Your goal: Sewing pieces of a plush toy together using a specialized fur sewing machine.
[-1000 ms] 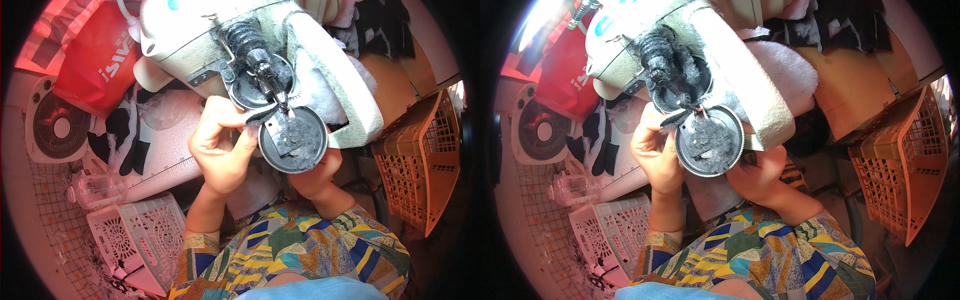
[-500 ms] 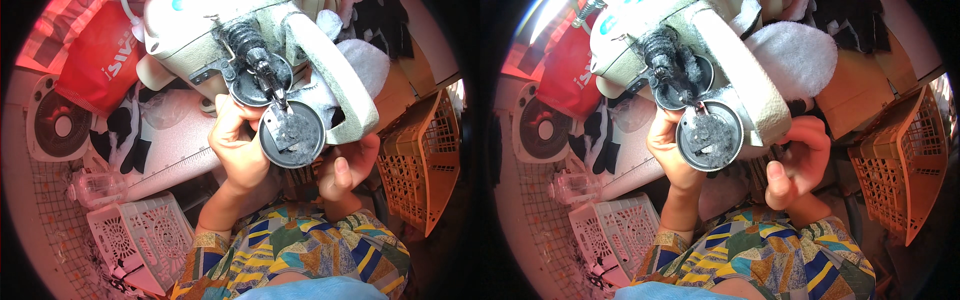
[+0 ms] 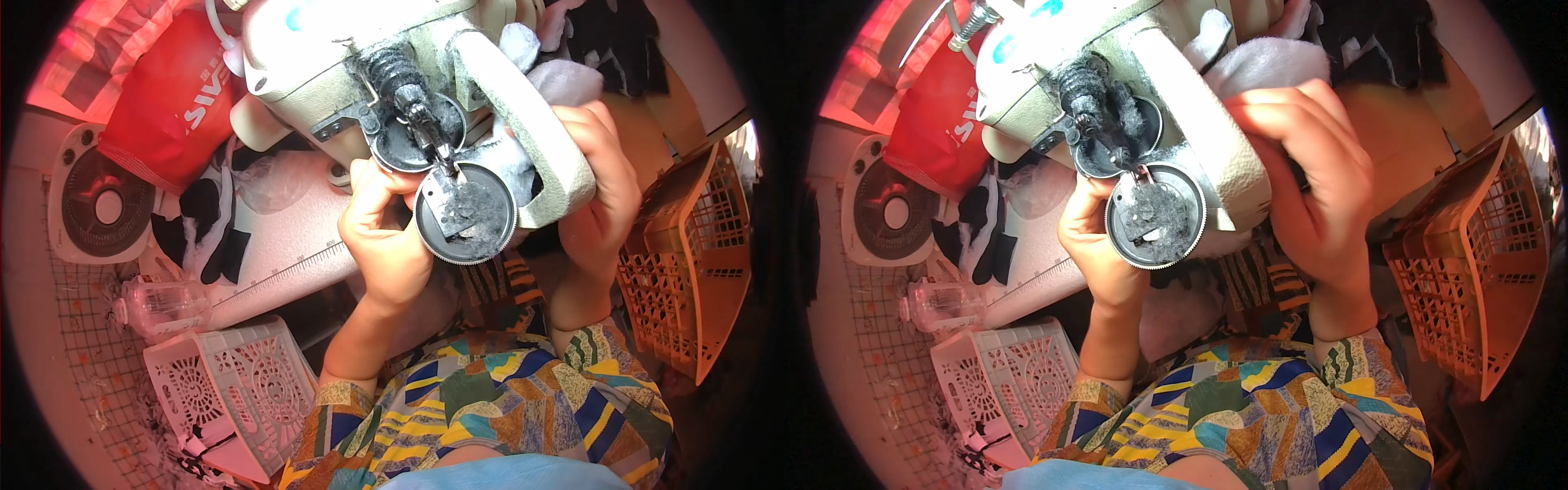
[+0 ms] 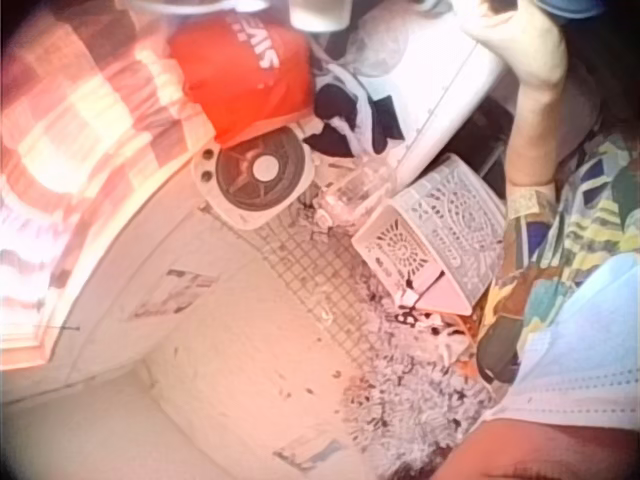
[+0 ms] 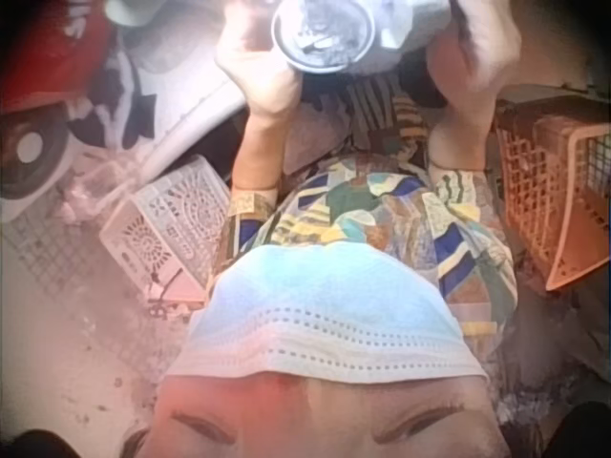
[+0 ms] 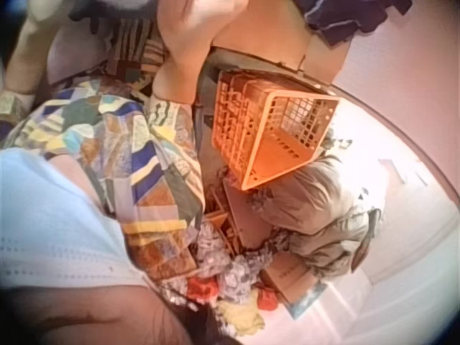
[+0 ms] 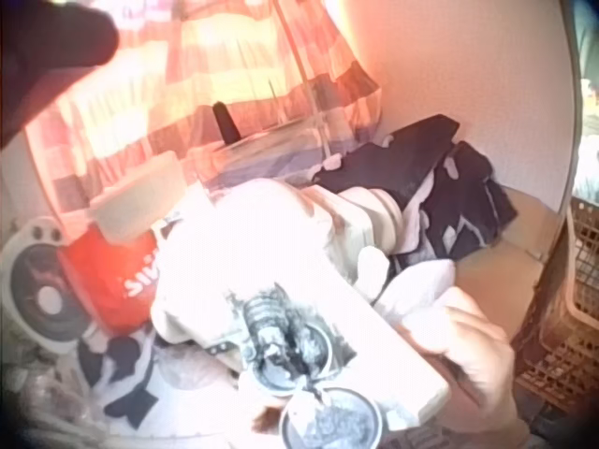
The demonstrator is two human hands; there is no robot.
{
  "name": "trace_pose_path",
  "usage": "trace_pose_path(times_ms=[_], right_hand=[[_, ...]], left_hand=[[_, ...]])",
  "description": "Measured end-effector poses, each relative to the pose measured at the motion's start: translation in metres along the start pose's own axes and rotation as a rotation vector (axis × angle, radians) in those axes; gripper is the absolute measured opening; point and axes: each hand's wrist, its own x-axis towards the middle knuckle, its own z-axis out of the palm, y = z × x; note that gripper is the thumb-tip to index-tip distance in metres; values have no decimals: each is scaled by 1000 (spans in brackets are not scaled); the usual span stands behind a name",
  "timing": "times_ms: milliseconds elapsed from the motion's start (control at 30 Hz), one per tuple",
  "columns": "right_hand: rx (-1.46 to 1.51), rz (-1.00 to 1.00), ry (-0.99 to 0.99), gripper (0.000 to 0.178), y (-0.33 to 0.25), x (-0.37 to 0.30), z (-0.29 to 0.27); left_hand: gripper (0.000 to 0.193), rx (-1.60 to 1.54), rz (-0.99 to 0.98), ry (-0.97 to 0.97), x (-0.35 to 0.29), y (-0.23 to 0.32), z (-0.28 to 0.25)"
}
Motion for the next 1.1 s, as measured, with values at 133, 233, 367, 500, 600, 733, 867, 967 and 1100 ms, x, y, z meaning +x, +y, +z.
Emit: trace_pose_path(times_ms=[133, 233, 367, 500, 600, 733, 867, 967, 1100], right_hand=[[-117, -132, -217, 22, 16, 14, 0], [-94, -128, -263, 21, 18, 17, 4], [5, -159, -319, 16, 22, 24, 3], [-128, -238, -270, 17, 7, 35, -15], [-216, -207, -206, 17, -1, 25, -20], [-328, -126, -135, 15, -3, 2, -26], [-472, -126, -121, 16, -18, 10, -41], [-224, 159, -162, 26, -8, -18, -39], [-291, 95, -508, 23, 11, -64, -3]], left_hand=[[13, 124, 71, 30, 2, 9, 0], [11, 225, 141, 111, -5, 10, -4], [3, 436, 166, 231, -11, -2, -25], [6, 387, 18, 369, -11, -40, -51], [9, 163, -136, 389, -14, -41, -58], [14, 108, -173, 329, -15, -42, -52], [14, 176, -122, 267, -10, -47, -46], [13, 214, -94, 263, -13, -53, -46], [13, 223, -43, 261, -14, -47, -49]])
